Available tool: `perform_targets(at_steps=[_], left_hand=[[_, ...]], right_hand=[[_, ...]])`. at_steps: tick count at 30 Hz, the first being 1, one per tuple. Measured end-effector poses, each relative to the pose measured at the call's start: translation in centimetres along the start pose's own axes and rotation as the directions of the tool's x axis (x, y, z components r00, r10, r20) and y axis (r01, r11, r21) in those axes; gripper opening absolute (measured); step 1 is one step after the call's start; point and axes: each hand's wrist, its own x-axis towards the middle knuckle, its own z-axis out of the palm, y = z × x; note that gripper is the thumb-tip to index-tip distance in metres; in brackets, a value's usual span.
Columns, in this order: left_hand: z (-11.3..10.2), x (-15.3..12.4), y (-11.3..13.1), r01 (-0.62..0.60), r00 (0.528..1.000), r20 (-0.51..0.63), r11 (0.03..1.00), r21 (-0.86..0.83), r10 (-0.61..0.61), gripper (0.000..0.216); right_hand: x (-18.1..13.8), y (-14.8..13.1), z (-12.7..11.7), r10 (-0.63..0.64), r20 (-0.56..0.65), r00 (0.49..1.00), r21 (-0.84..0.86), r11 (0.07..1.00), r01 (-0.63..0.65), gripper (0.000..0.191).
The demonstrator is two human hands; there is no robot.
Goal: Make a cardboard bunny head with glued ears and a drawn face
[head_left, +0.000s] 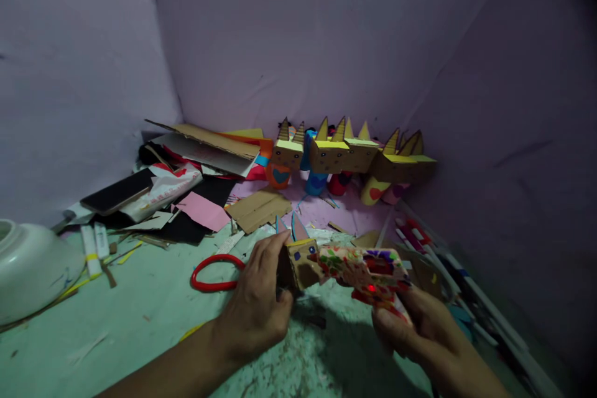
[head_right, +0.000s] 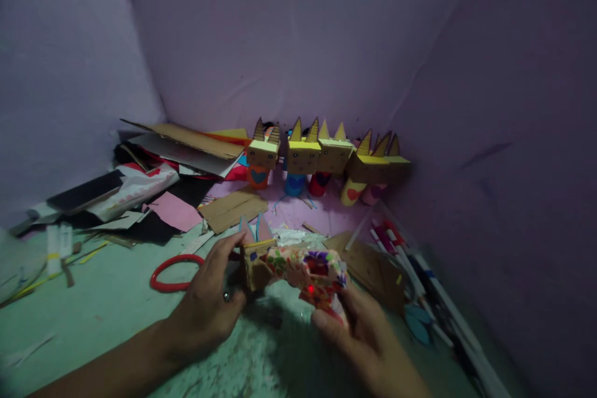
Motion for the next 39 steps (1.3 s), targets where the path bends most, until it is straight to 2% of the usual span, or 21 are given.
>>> perform_targets(at_steps=[4,8,12,14,20,30,39], left_hand=[[0.0,0.1,0.0,-0.055,0.998,0.013,0.998,0.001,0.055,0.085],[0.1,0.1,0.1,-0.095,0.995,-0.005,0.995,0.028,0.095,0.083],[0.1,0.1,0.2,-0.122,0.992,-0.006,0.992,0.040,0.122,0.083],[0.1,0.0,0.3,-0.138,0.990,-0.005,0.989,0.046,0.138,0.083],[-0.1,0.0,0.5,-0.166,0.986,0.004,0.983,0.081,0.166,0.081],[0.0,0.1,0.5,-0.213,0.977,0.007,0.974,0.082,0.213,0.081],[0.0,0.0,0.7,-0.176,0.984,0.031,0.981,0.083,0.174,0.083]], right_hand=[[-0.6,1.1,0.1,-0.133,-0.091,0.987,-0.136,0.983,0.120,0.027],[-1.6,2.2,0.0,-0.155,-0.052,0.987,-0.263,0.955,0.136,0.030],[-2.0,2.3,0.4,-0.257,-0.119,0.959,-0.356,0.913,0.201,0.028],[-2.0,2.2,0.5,-0.262,-0.120,0.957,-0.388,0.900,0.198,0.027],[-1.9,2.3,0.4,-0.222,-0.088,0.971,-0.403,0.899,0.169,0.028],[-1.8,2.3,0.7,-0.254,-0.098,0.962,-0.403,0.894,0.195,0.027],[-1.7,1.9,0.7,-0.225,-0.091,0.970,-0.370,0.912,0.177,0.025]])
